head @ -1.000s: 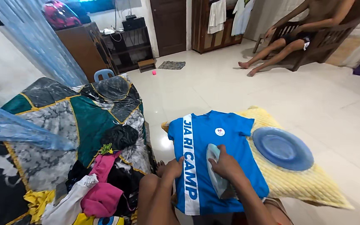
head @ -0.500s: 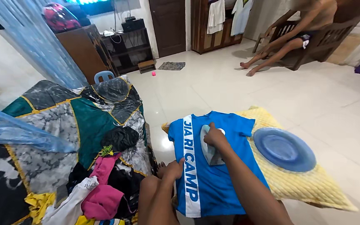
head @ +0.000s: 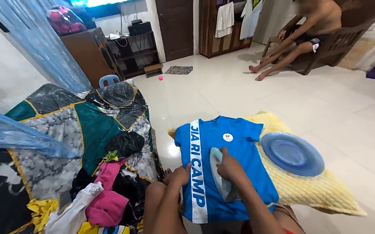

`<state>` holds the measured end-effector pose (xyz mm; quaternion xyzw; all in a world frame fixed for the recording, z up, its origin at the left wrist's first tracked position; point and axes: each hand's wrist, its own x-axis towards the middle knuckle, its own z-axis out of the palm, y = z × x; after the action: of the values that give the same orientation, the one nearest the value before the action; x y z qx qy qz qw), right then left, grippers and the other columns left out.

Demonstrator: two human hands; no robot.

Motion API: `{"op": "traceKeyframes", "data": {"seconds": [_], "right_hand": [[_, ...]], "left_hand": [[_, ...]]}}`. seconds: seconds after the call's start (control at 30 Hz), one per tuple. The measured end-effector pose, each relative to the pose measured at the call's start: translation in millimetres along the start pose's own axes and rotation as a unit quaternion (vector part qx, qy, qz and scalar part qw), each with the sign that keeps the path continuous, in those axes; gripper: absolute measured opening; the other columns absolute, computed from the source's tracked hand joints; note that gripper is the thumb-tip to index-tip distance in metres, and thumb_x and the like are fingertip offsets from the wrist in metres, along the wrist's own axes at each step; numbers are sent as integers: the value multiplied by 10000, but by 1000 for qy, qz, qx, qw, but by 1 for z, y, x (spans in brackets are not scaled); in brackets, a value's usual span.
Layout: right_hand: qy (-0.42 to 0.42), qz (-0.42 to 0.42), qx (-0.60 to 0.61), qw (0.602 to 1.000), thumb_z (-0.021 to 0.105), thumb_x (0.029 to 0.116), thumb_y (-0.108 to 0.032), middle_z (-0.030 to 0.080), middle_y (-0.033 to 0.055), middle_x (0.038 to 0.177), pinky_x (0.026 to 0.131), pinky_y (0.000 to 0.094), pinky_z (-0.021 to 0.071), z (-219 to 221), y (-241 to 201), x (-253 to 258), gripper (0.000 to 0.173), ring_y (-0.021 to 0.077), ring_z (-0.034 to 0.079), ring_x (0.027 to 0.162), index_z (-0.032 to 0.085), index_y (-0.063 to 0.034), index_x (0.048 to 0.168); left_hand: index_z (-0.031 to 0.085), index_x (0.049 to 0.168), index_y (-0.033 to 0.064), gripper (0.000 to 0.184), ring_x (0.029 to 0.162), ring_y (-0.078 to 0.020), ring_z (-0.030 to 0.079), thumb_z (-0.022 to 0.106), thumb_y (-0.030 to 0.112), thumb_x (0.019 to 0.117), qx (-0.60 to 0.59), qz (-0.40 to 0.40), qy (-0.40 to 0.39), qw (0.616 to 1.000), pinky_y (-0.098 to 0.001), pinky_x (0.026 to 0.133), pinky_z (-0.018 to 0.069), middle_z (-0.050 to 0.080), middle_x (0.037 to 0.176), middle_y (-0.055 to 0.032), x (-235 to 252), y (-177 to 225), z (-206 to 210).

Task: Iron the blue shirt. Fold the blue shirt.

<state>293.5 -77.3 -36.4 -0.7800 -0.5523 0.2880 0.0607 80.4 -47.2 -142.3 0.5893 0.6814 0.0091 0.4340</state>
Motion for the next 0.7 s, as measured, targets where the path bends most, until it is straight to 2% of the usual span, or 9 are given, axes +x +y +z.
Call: {"op": "traceKeyframes", "data": {"seconds": [0.27, 0.6, 0.7], "right_hand": [[0, -6, -15, 1000, 744, 819, -144, 703, 211, 1133, 836, 608, 583, -6, -9, 19, 864, 407, 712, 1024, 312, -186, 1566], [19, -20, -19, 999, 747, 798, -140, 669, 249, 1226, 893, 634, 555, -28, -40, 99, 882, 430, 677, 1127, 308, -129, 1564], [23, -17, -30, 999, 753, 786, -146, 669, 250, 1228, 888, 628, 560, -28, -46, 108, 913, 433, 679, 1125, 288, -123, 1573]], "left_hand": [[645, 1337, 76, 789, 1256, -355, 626, 245, 689, 1043, -3, 2, 0, 1000, -626, 1054, 463, 674, 1300, -198, -1, -1, 0], [670, 1293, 74, 806, 1222, -354, 644, 251, 711, 1031, 13, -18, -3, 1000, -634, 1018, 481, 689, 1267, -191, 1, 2, -3], [667, 1294, 67, 820, 1216, -359, 645, 253, 721, 1025, 15, -23, -6, 1000, -632, 1014, 484, 685, 1269, -199, 2, 2, -3]]}}
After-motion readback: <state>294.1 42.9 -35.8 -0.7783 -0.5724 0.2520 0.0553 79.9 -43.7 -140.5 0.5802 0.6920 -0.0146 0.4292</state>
